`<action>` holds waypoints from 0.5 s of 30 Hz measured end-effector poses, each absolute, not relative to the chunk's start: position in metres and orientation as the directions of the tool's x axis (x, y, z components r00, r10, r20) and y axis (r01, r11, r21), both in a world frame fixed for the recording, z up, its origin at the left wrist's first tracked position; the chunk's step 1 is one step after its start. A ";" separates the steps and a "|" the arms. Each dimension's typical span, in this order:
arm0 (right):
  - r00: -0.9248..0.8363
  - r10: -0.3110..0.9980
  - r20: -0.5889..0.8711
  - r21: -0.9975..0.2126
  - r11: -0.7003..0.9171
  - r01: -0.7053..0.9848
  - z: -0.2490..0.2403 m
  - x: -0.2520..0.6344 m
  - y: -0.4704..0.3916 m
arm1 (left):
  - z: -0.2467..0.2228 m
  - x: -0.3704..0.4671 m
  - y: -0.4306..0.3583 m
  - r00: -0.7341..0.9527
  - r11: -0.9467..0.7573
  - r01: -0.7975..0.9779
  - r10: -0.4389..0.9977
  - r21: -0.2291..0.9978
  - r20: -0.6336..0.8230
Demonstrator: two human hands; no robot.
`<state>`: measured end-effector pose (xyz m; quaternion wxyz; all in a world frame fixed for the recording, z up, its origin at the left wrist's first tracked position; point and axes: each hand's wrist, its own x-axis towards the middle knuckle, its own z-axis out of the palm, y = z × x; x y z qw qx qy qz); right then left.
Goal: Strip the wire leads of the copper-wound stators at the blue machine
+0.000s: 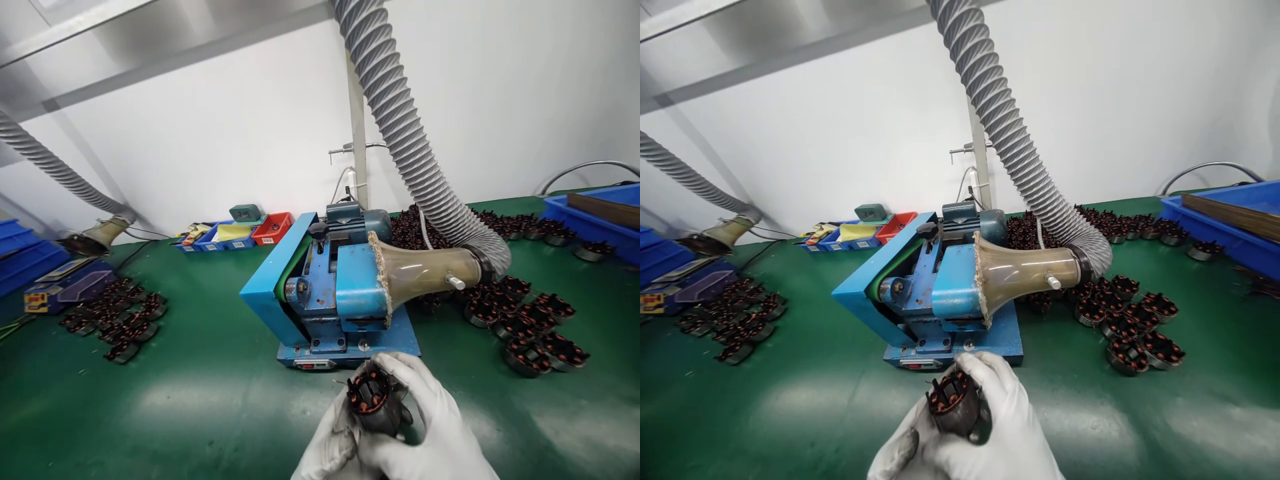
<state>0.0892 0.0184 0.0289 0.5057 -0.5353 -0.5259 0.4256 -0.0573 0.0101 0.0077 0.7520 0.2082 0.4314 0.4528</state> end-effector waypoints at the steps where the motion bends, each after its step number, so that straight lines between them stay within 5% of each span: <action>1: 0.130 0.987 0.098 -0.980 0.073 0.183 0.031 0.085 0.018 | 0.009 -0.058 0.010 0.252 0.533 -0.500 0.844 0.683 -0.474; 5: 0.088 0.968 0.233 -0.966 0.220 0.138 0.034 0.089 0.020 | 0.017 -0.053 0.014 0.366 0.615 -0.522 0.787 0.591 -0.497; 9: -0.149 0.914 0.378 -0.923 0.384 0.013 0.038 0.112 0.027 | 0.034 -0.041 0.011 0.395 0.559 -0.612 0.829 0.560 -0.395; 15: -0.252 0.960 0.119 -0.985 0.081 -0.155 0.040 0.118 0.038 | 0.025 -0.040 0.009 0.511 0.488 -0.553 0.839 0.676 -0.187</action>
